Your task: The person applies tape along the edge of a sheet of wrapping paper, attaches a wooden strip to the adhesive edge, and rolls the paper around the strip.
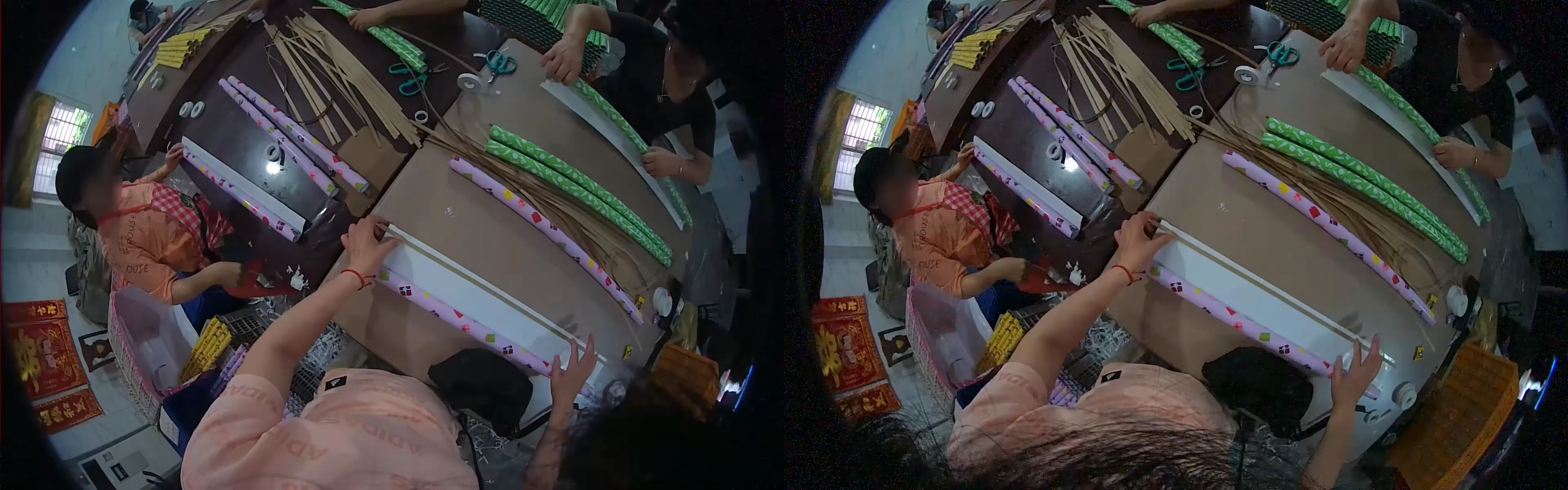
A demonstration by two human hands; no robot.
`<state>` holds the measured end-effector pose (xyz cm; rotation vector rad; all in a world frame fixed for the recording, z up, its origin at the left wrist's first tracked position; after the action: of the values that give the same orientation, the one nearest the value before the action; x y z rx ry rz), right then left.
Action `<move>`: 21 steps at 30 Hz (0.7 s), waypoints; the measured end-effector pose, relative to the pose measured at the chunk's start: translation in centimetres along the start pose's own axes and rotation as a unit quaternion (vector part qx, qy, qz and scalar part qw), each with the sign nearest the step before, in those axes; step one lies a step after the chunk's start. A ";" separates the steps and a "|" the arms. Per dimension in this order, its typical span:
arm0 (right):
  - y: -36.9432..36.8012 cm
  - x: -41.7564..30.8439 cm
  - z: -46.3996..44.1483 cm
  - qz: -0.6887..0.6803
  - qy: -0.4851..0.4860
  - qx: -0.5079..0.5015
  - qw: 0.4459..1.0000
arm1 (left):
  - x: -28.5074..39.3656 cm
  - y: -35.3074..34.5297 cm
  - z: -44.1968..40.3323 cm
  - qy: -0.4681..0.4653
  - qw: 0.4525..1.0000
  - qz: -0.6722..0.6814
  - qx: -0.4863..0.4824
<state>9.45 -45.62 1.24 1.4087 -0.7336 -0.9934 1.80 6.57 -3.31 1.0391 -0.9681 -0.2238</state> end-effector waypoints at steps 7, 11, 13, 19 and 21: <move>-3.6 -16.4 -8.0 -0.294 0.056 0.025 0.954 | -0.1 0.2 0.0 0.012 0.999 0.022 -0.035; -6.0 -28.2 -13.6 -0.371 0.157 -0.011 0.915 | 0.5 0.7 0.1 0.036 0.998 0.037 -0.039; -6.9 -31.5 -15.7 -0.362 0.173 -0.027 0.916 | 0.5 0.9 0.0 0.046 0.997 0.039 -0.049; -8.0 -34.6 -17.9 -0.313 0.210 0.020 0.926 | -0.8 0.0 -0.2 0.046 0.996 0.057 -0.059; -8.1 -34.8 -17.9 -0.303 0.211 0.033 0.929 | -1.0 -0.3 0.0 0.024 0.998 0.052 -0.024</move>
<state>9.25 -5.82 -2.93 1.8839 0.0023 -1.0751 1.32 6.98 -4.13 0.9430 -0.9656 -0.1363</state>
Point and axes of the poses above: each hand's wrist, its own z-axis away from the middle knuckle, its own y-axis out of the back of the hand, x = y × z, the point moved 1 cm from there along -z, towards the middle knuckle, and after that the axes turned 8 degrees about -x, right-handed, at the moved point
